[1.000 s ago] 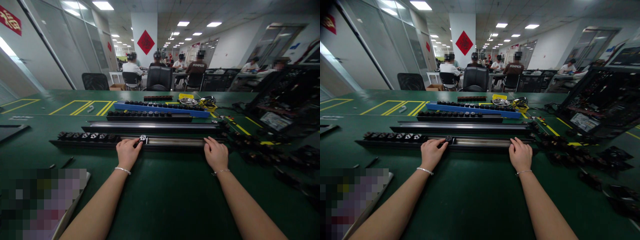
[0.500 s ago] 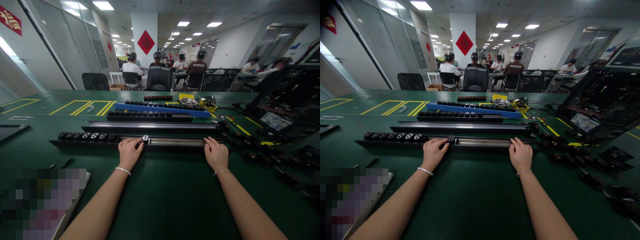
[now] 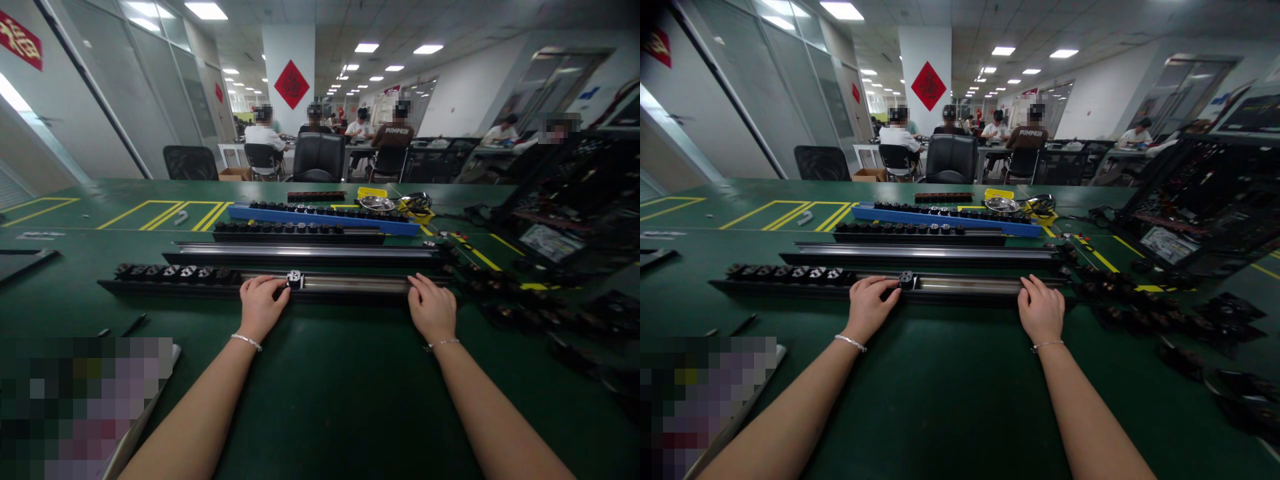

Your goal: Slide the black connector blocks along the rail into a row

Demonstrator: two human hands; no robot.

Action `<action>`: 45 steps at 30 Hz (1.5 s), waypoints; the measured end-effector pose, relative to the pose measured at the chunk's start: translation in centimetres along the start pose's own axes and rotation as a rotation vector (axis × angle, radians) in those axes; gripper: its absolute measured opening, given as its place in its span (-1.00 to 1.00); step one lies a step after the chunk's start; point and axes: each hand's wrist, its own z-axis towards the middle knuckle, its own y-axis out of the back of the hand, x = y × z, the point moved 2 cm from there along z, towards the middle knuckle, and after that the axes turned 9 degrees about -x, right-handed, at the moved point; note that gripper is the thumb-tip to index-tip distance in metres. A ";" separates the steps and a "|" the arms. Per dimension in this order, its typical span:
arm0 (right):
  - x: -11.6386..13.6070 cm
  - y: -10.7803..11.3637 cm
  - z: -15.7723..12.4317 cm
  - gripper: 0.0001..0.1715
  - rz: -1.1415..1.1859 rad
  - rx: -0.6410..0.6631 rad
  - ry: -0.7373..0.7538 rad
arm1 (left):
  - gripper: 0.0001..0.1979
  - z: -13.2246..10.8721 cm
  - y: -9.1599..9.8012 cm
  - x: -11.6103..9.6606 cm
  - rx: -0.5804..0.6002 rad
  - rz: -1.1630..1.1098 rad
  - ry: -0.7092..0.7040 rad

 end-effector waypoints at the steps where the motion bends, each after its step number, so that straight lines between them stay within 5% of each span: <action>1: 0.0 0.0 0.0 -0.50 0.003 0.001 -0.001 | -0.77 0.0 0.0 0.0 0.007 -0.002 -0.002; 45: -0.1 0.0 0.0 -0.50 0.028 -0.012 -0.004 | -0.71 -0.3 -0.2 -0.9 0.169 -0.091 -0.150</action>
